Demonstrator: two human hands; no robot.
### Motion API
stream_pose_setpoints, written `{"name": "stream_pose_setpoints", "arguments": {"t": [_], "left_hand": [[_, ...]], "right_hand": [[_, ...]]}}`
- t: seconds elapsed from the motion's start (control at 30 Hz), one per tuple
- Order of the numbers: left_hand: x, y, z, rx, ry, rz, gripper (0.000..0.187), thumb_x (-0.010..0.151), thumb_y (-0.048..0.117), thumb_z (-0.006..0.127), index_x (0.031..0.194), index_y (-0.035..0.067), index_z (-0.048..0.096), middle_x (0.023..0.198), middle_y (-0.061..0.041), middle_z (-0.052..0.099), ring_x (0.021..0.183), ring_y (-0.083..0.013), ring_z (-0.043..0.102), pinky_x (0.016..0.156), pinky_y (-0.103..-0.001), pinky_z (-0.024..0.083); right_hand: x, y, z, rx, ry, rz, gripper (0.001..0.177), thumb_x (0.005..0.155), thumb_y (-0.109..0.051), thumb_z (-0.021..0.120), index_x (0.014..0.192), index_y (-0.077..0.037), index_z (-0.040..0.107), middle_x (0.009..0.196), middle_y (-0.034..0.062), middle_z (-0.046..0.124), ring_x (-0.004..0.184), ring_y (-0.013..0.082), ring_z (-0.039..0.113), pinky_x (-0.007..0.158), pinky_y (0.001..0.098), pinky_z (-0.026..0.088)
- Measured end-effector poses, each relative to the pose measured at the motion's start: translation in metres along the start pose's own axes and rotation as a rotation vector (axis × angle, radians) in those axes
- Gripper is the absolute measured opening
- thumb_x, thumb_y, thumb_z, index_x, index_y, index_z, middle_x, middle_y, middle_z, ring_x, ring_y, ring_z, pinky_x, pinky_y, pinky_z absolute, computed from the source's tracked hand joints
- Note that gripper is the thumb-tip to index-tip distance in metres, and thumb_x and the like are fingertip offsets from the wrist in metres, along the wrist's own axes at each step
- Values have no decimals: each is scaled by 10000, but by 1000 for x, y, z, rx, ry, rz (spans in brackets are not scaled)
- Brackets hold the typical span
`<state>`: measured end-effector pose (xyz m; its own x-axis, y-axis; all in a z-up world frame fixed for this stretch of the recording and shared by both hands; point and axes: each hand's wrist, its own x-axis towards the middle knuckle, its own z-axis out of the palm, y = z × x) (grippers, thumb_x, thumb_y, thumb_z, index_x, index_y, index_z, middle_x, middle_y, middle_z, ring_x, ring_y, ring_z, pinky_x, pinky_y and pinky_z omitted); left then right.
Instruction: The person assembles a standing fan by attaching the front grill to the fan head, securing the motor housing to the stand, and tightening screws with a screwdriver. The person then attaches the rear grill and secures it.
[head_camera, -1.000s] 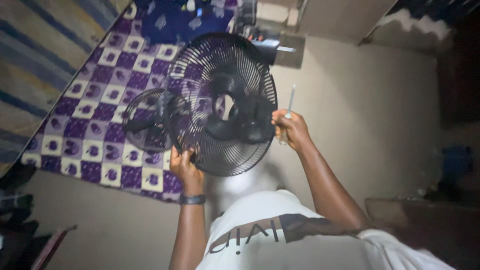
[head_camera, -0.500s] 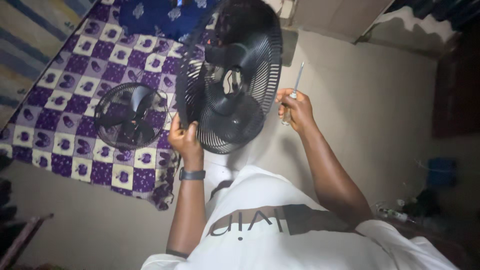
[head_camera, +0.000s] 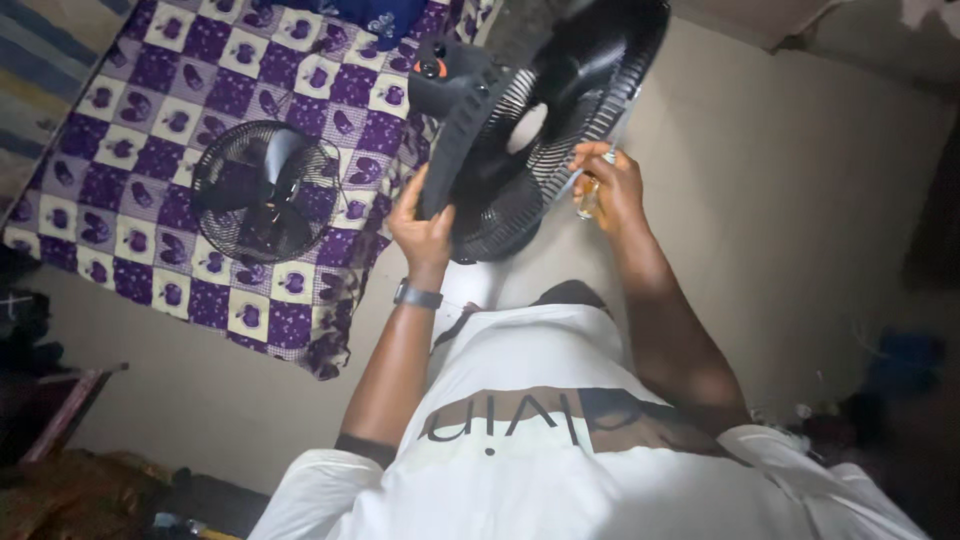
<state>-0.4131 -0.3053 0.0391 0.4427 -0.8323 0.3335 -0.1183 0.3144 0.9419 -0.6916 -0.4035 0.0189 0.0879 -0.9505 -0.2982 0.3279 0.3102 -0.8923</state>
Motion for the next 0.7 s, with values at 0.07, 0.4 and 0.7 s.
{"name": "stream_pose_setpoints", "arguments": {"t": [0.07, 0.4, 0.7], "left_hand": [[4, -5, 14, -42, 3, -36, 560, 791, -41, 662, 1351, -61, 644, 1235, -121, 715, 1114, -156, 680, 1018, -303, 533], [1, -23, 77, 187, 264, -46, 559, 762, -59, 633, 1321, -78, 649, 1255, -141, 713, 1164, -205, 679, 1065, -333, 512], [-14, -30, 118, 349, 583, 52, 490, 799, -101, 634, 1289, -89, 662, 1245, -153, 714, 1173, -217, 680, 1074, -345, 514]], "right_hand": [[18, -1, -10, 5, 22, 58, 202, 949, -102, 593, 1135, -38, 641, 909, 107, 710, 545, 140, 606, 463, 296, 513], [143, -5, -46, -57, -247, 203, 211, 954, -93, 576, 1144, -28, 641, 870, 98, 689, 552, 141, 615, 473, 288, 519], [205, 1, -23, -203, -529, 356, 238, 946, -98, 652, 1165, -8, 630, 862, 100, 700, 511, 141, 582, 432, 288, 497]]}}
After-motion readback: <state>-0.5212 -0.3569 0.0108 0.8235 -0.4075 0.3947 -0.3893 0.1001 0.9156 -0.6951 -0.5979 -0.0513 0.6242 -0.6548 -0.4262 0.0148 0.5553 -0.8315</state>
